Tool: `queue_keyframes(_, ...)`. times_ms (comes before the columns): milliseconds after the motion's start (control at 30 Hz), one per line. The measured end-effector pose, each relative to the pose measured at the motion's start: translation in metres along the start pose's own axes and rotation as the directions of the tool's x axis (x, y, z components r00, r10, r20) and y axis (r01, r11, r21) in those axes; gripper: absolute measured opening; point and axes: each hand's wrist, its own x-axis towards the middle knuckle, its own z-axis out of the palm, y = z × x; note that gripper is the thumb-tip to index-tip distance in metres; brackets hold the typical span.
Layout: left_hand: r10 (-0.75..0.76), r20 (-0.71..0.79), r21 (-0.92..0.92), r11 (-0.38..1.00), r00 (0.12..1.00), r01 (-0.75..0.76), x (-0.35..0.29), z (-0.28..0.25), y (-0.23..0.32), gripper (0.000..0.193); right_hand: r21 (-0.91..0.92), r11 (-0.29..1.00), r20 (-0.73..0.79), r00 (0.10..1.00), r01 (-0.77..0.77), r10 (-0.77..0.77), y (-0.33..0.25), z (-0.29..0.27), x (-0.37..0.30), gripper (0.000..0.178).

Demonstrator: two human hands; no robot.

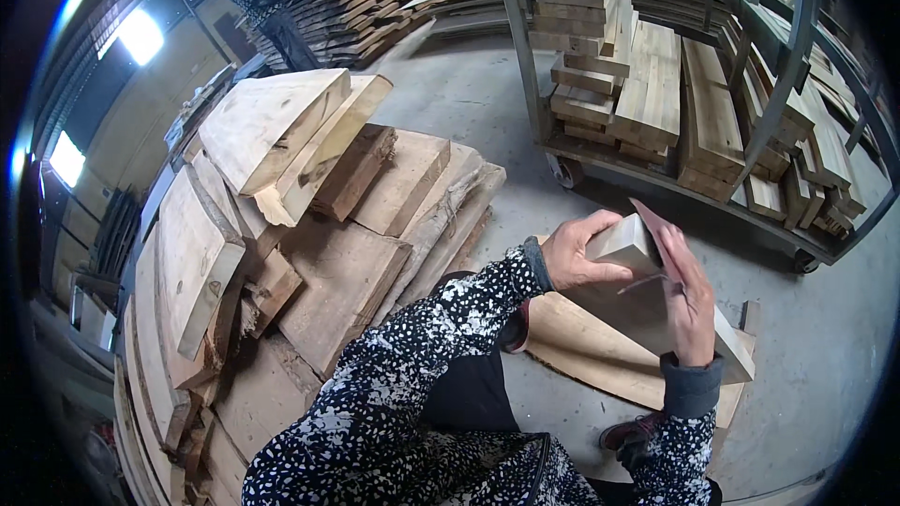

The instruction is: The recorder is sanding wooden planks using a sanding block on a low work surface in a woodworking factory.

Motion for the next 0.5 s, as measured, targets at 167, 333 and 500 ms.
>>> queue_keyframes(167,-0.142,0.035,0.060,0.988,0.989,0.139,0.003,-0.002,0.013,0.055,0.036,0.832,-0.176,0.816,-0.554,0.551,0.172,-0.083,-0.143,0.037)
queue_keyframes(333,-0.066,0.027,0.055,0.996,0.997,0.065,0.007,0.007,0.009,0.053,-0.018,0.783,-0.307,0.749,-0.622,0.587,0.173,-0.093,-0.157,0.037)
queue_keyframes(500,-0.084,-0.029,0.135,0.987,0.996,0.088,0.014,0.007,0.015,0.047,0.059,0.994,-0.113,0.989,-0.086,0.093,0.014,-0.012,-0.022,0.042)
